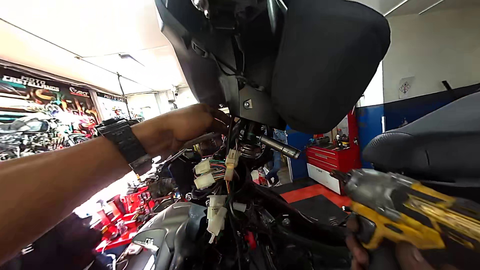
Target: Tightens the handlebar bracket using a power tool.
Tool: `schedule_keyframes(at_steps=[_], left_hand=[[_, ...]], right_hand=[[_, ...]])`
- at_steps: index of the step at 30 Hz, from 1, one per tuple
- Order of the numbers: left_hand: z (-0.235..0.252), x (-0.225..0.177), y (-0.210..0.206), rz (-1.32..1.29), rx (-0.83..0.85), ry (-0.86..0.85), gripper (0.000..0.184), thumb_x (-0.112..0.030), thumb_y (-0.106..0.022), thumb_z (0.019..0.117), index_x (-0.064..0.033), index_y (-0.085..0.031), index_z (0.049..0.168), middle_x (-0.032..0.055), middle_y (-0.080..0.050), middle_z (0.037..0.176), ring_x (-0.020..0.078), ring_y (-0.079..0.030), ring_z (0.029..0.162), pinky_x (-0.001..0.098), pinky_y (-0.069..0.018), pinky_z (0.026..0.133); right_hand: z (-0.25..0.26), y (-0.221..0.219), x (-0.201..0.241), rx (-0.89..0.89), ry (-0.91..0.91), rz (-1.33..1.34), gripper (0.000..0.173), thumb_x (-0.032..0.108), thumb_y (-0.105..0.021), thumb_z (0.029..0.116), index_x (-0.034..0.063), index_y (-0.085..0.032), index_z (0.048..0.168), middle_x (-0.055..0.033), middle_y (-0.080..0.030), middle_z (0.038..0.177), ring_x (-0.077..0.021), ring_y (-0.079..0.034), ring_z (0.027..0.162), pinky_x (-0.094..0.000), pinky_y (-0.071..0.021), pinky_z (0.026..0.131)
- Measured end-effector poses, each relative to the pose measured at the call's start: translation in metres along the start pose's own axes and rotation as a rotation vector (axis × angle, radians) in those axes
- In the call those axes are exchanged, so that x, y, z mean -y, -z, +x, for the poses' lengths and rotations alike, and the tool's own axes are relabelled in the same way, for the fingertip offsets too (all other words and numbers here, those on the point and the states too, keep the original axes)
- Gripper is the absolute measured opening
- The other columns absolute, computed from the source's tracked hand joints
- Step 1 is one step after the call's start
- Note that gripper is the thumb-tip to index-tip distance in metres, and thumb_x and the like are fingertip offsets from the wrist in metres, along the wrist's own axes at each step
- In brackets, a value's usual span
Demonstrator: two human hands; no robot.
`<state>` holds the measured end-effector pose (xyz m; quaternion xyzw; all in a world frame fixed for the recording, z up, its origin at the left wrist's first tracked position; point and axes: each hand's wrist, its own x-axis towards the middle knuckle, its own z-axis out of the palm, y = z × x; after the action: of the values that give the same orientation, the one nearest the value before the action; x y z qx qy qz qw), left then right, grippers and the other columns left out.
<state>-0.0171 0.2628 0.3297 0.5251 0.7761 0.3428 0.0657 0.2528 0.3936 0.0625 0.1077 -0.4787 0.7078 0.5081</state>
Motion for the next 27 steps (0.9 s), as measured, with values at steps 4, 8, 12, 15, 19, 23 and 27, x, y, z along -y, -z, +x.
schedule_keyframes(at_steps=[4,8,12,15,19,23,27], left_hand=[[-0.003,-0.013,-0.01,0.043,-0.073,0.051,0.016,-0.008,-0.055,0.1026,-0.0046,-0.069,0.109,0.0102,-0.069,0.085,0.0131,-0.061,0.059,0.022,-0.0476,0.047],[0.0,-0.014,-0.013,0.021,-0.115,0.082,0.013,-0.01,-0.054,0.1026,-0.0047,-0.066,0.105,0.0083,-0.068,0.083,0.0111,-0.059,0.057,0.0203,-0.0447,0.045],[0.002,-0.011,-0.005,0.049,-0.131,0.044,0.017,-0.008,-0.056,0.1019,-0.0063,-0.073,0.106,0.0048,-0.071,0.087,0.0087,-0.061,0.065,0.0197,-0.0449,0.052],[0.003,-0.004,-0.002,0.1,-0.153,-0.001,0.018,-0.008,-0.061,0.1009,-0.0096,-0.075,0.111,0.0046,-0.071,0.084,0.0091,-0.059,0.064,0.0205,-0.0449,0.053],[0.009,0.013,-0.004,0.126,-0.145,-0.07,0.02,-0.008,-0.067,0.0978,-0.0097,-0.071,0.117,0.0058,-0.071,0.086,0.0115,-0.062,0.062,0.0226,-0.0486,0.05],[0.008,0.015,-0.013,0.308,-0.232,-0.218,0.015,-0.001,-0.07,0.0932,-0.01,-0.073,0.105,0.0016,-0.074,0.092,0.0113,-0.069,0.078,0.0294,-0.058,0.07],[0.01,0.014,-0.023,0.267,-0.239,-0.228,0.011,-0.001,-0.068,0.0944,-0.0089,-0.069,0.102,0.0032,-0.071,0.091,0.011,-0.068,0.078,0.0283,-0.0584,0.068]], right_hand=[[0.023,-0.01,0.003,-0.065,-0.101,-0.012,0.033,0.018,-0.034,0.1107,-0.0048,-0.055,0.123,-0.018,-0.067,0.104,-0.0215,-0.068,0.07,-0.0352,-0.062,0.06],[0.03,-0.019,-0.002,-0.077,-0.147,0.055,0.039,0.02,-0.028,0.1118,-0.0059,-0.055,0.122,-0.0188,-0.065,0.097,-0.0221,-0.067,0.067,-0.0347,-0.0613,0.059],[0.03,-0.02,-0.01,-0.032,-0.155,0.132,0.038,0.022,-0.03,0.112,-0.0051,-0.054,0.124,-0.0172,-0.066,0.099,-0.0208,-0.067,0.067,-0.0347,-0.0621,0.059],[0.03,-0.019,-0.014,-0.016,-0.155,0.171,0.032,0.019,-0.034,0.1107,-0.0041,-0.053,0.122,-0.0187,-0.066,0.106,-0.0213,-0.068,0.071,-0.0349,-0.0627,0.062],[0.03,-0.021,-0.016,-0.027,-0.168,0.155,0.033,0.017,-0.033,0.1107,-0.0049,-0.054,0.122,-0.0186,-0.067,0.106,-0.0204,-0.069,0.072,-0.0345,-0.0628,0.063],[0.034,-0.024,-0.018,-0.043,-0.147,0.142,0.032,0.017,-0.034,0.1107,-0.0056,-0.054,0.123,-0.0193,-0.066,0.103,-0.0209,-0.068,0.068,-0.035,-0.0623,0.06],[0.036,-0.029,-0.02,-0.068,-0.144,0.106,0.034,0.017,-0.036,0.1105,-0.008,-0.054,0.124,-0.0196,-0.066,0.099,-0.0222,-0.067,0.067,-0.0359,-0.0623,0.06]])
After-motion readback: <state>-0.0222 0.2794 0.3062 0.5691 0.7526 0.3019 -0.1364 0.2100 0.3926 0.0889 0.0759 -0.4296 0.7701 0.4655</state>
